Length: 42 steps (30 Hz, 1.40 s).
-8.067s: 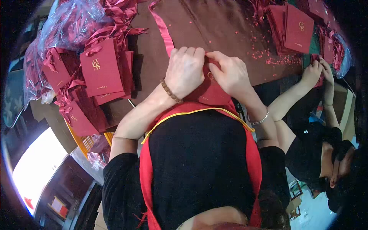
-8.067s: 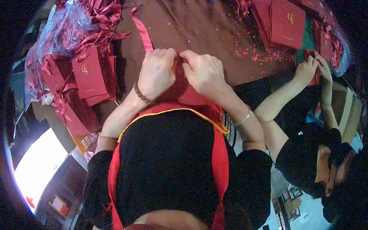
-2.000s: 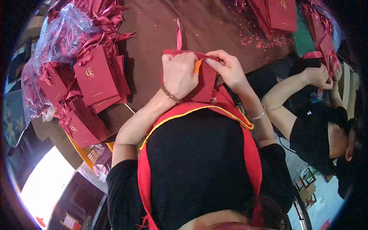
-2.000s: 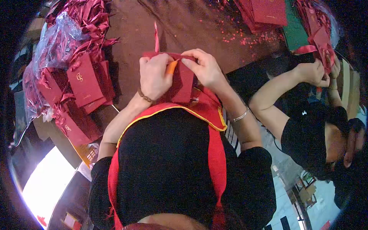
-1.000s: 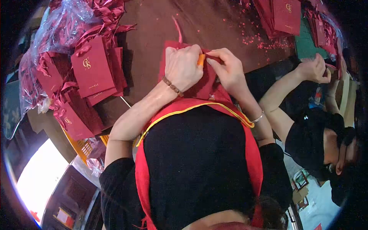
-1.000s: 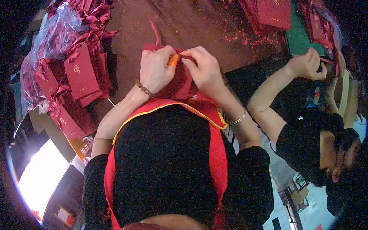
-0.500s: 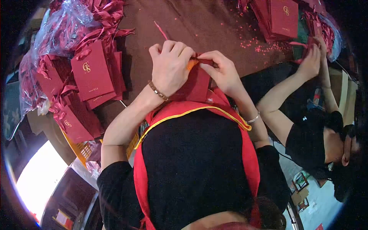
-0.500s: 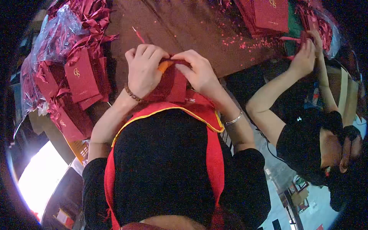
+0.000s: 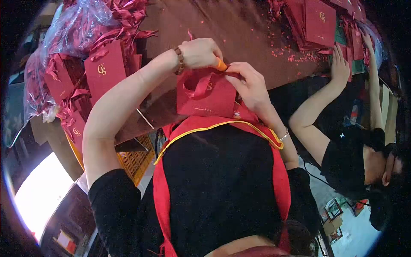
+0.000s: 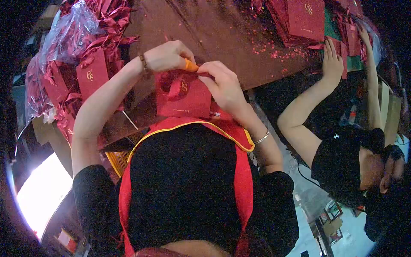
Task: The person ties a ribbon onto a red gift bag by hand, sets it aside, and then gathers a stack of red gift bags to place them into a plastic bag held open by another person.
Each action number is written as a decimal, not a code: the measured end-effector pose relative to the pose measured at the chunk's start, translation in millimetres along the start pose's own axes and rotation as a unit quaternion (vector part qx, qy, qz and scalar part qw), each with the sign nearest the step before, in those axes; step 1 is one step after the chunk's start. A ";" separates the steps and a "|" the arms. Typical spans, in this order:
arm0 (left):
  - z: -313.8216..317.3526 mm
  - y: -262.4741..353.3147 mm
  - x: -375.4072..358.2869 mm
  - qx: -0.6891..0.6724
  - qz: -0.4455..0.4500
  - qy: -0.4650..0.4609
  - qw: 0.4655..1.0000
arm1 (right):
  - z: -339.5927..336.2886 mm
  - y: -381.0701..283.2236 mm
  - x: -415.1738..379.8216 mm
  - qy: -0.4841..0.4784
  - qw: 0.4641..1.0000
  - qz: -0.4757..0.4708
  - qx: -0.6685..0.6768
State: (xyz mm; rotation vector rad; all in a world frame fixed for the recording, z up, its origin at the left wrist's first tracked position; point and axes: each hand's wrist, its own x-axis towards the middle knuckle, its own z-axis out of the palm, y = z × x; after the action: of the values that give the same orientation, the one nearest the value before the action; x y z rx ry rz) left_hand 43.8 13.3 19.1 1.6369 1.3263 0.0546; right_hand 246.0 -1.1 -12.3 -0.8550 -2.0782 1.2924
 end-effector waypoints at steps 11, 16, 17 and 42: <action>31.0 -15.0 13.0 -0.066 -0.069 0.130 0.987 | -1.9 4.1 1.8 0.014 0.999 0.030 0.006; 34.2 -8.6 18.1 -0.063 -0.028 0.256 0.964 | -11.9 10.1 3.1 -0.084 0.983 0.145 0.079; 32.8 -24.8 30.5 -0.140 -0.003 0.311 0.940 | -8.5 9.2 0.9 -0.075 0.983 0.130 0.104; -47.9 -17.3 21.2 -0.397 0.125 0.485 0.769 | -33.6 9.5 12.8 0.074 0.880 0.129 0.450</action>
State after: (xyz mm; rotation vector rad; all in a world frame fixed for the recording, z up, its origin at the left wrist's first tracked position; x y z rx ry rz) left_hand 12.6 58.7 20.8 0.9719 1.4478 1.5929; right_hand 264.2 30.8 -6.3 -0.7487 -1.0280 1.9989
